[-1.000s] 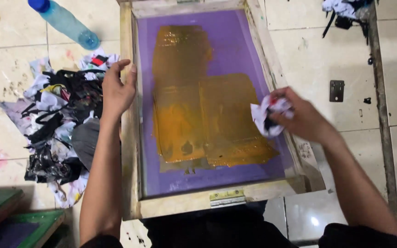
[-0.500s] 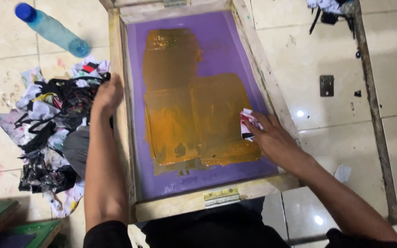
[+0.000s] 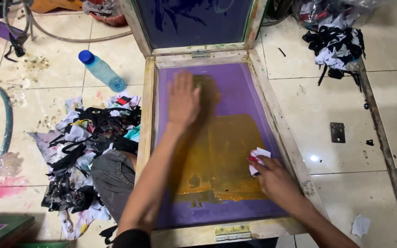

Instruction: Adjusting a screen printing frame with a wrench and cleaning the screen surface with a cloth and solvent.

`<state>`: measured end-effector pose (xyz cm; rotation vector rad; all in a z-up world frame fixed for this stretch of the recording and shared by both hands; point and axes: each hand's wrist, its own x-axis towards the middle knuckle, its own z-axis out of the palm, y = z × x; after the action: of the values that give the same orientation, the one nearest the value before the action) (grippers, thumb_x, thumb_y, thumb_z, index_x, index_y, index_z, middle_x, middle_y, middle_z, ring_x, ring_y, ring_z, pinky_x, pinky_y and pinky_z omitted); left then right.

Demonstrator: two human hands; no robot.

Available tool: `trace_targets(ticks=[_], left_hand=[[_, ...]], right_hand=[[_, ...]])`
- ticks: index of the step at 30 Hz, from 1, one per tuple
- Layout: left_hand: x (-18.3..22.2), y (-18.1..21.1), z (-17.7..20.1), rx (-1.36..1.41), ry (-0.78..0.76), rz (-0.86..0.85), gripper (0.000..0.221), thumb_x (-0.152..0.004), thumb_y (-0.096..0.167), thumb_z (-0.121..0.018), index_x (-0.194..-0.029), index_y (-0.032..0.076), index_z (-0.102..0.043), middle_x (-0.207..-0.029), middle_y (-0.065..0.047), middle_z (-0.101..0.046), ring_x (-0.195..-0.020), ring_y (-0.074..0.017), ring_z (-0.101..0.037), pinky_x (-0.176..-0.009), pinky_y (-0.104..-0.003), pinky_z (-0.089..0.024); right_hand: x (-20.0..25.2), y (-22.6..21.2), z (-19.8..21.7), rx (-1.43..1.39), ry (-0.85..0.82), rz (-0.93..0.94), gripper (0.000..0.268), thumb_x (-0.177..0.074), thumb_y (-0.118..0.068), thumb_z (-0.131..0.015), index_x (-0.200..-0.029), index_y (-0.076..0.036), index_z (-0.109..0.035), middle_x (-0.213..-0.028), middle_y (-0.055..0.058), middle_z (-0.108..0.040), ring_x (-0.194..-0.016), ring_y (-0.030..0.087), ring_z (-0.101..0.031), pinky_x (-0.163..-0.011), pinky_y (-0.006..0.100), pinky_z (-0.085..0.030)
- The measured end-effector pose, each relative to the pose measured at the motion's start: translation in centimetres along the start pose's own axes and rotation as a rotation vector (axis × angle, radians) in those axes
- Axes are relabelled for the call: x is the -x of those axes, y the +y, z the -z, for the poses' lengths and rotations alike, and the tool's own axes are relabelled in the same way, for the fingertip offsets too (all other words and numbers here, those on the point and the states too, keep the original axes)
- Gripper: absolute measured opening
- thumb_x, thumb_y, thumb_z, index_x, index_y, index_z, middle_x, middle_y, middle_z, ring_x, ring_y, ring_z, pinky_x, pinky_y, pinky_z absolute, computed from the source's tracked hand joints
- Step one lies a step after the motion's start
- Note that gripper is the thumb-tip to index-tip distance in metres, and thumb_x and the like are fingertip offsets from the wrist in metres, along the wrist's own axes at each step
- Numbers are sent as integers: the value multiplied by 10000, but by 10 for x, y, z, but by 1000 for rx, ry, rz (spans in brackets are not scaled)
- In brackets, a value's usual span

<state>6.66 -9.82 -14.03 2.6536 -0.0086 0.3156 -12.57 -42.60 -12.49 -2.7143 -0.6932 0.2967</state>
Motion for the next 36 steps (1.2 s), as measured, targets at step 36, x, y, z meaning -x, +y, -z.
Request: trace_targets(ticks=[36], left_hand=[[33,29,34,192,-141,50,671,-1135,386,-365,-1607,-67,-212,-1662,-314,-73,-1525,-485,48,-1261,-622,-47]], right_hand=[[42,-12,22,98,-36,-185,498,-861,-39,-623,-1352,25,-575,-1198,266,-617,-1080,421,-602,-843,512,-556]])
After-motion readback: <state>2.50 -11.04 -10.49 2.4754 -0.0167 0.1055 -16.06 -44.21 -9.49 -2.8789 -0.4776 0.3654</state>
